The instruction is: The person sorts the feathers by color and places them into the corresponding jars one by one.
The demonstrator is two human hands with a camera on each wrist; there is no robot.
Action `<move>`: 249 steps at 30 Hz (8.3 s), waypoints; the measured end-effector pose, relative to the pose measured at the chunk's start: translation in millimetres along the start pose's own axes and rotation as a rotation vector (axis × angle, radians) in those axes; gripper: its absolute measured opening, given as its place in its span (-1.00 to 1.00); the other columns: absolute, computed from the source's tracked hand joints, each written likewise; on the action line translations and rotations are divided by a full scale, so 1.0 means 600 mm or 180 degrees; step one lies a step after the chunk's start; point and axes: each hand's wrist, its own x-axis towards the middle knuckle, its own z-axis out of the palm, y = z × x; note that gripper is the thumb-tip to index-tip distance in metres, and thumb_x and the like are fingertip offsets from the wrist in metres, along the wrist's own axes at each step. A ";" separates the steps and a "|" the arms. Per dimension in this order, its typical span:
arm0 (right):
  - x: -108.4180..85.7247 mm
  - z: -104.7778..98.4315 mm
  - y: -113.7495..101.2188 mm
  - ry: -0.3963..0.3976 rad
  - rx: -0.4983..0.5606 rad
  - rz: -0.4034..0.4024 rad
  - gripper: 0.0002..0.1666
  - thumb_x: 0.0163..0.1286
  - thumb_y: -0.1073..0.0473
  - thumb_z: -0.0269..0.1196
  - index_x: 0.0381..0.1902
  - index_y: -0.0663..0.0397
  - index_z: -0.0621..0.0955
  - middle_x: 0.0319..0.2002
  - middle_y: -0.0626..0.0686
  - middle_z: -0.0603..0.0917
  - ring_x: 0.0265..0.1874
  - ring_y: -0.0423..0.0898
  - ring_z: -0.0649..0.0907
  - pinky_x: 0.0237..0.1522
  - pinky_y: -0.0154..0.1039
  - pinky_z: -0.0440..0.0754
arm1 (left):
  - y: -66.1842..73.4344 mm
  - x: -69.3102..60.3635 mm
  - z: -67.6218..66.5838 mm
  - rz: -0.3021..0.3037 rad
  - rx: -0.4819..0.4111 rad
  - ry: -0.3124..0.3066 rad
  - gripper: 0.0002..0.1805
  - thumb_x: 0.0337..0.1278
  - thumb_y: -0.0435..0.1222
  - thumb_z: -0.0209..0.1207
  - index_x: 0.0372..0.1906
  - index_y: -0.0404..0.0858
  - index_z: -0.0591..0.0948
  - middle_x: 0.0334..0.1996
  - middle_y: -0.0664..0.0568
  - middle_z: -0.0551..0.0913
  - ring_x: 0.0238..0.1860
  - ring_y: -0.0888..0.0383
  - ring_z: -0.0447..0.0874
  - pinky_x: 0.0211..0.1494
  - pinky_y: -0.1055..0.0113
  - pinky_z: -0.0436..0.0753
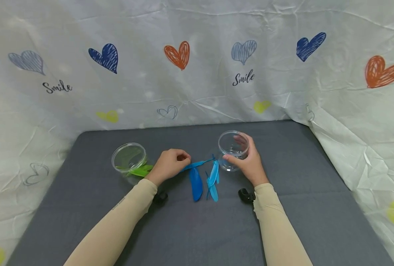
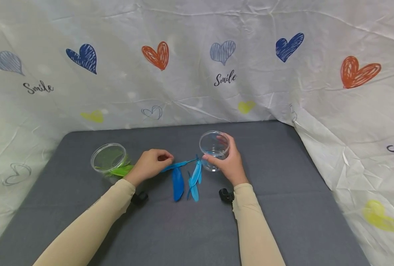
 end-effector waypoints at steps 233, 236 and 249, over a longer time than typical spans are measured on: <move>-0.004 -0.005 0.003 -0.0015 0.0017 0.0235 0.12 0.29 -0.03 0.61 0.66 -0.38 0.25 0.56 -0.04 0.47 0.55 0.01 0.47 0.57 0.16 0.47 | 0.077 -0.058 0.062 0.1981 0.1166 -0.0744 -0.89 0.40 -0.21 0.45 -0.17 0.12 0.88 -0.18 0.21 0.66 -0.24 0.31 0.57 -0.16 0.44 0.62; -0.005 -0.004 0.005 -0.0029 -0.0040 0.0236 0.10 0.31 -0.10 0.60 0.66 -0.45 0.25 0.55 -0.08 0.47 0.54 -0.01 0.48 0.54 0.14 0.50 | 0.079 -0.058 0.056 0.1994 0.1101 -0.0705 -0.90 0.38 -0.23 0.46 -0.17 0.09 0.88 -0.14 0.17 0.67 -0.21 0.23 0.64 -0.15 0.41 0.65; -0.004 -0.004 0.004 -0.0013 -0.0056 0.0252 0.13 0.30 -0.06 0.60 0.67 -0.43 0.23 0.56 -0.04 0.46 0.54 0.04 0.48 0.55 0.20 0.49 | 0.095 -0.038 0.027 0.2025 0.0346 -0.0736 -0.91 0.40 -0.26 0.44 -0.10 -0.01 0.86 -0.08 0.31 0.68 -0.10 0.22 0.73 0.08 0.21 0.80</move>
